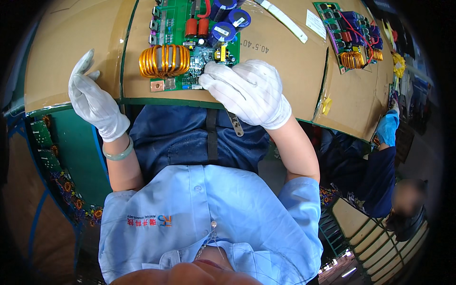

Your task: The person assembles a green circuit board by hand, attaching a large copper coil and connecting red and black wires. They then use a small metal tool to scrape or clean the soldered joints on the back of the board.

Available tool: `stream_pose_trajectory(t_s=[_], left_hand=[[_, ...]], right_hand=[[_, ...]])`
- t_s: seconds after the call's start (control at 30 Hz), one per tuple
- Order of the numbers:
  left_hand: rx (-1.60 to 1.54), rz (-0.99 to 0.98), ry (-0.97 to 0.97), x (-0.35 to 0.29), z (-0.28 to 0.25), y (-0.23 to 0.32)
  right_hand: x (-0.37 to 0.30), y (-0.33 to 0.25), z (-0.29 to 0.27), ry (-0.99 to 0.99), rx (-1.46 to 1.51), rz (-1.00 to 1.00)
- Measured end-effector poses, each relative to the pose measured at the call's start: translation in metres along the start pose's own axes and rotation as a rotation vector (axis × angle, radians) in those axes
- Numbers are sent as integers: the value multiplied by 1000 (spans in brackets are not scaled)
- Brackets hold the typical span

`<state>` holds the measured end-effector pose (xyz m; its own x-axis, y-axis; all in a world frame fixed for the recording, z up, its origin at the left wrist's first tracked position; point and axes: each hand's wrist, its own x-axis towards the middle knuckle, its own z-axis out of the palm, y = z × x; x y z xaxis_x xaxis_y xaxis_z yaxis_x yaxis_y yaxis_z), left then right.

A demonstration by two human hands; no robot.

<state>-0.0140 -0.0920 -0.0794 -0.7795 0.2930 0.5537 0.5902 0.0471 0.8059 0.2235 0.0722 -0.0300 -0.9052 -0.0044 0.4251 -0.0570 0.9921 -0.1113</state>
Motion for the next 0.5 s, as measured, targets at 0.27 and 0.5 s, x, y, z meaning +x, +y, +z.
stream_pose_trajectory(t_s=[0.27, 0.5], left_hand=[[4, 22, 15, -1, 0, -1], [5, 15, 6, -1, -2, -2]], right_hand=[[6, 1, -8, 111, 83, 78], [5, 6, -4, 96, 193, 130]])
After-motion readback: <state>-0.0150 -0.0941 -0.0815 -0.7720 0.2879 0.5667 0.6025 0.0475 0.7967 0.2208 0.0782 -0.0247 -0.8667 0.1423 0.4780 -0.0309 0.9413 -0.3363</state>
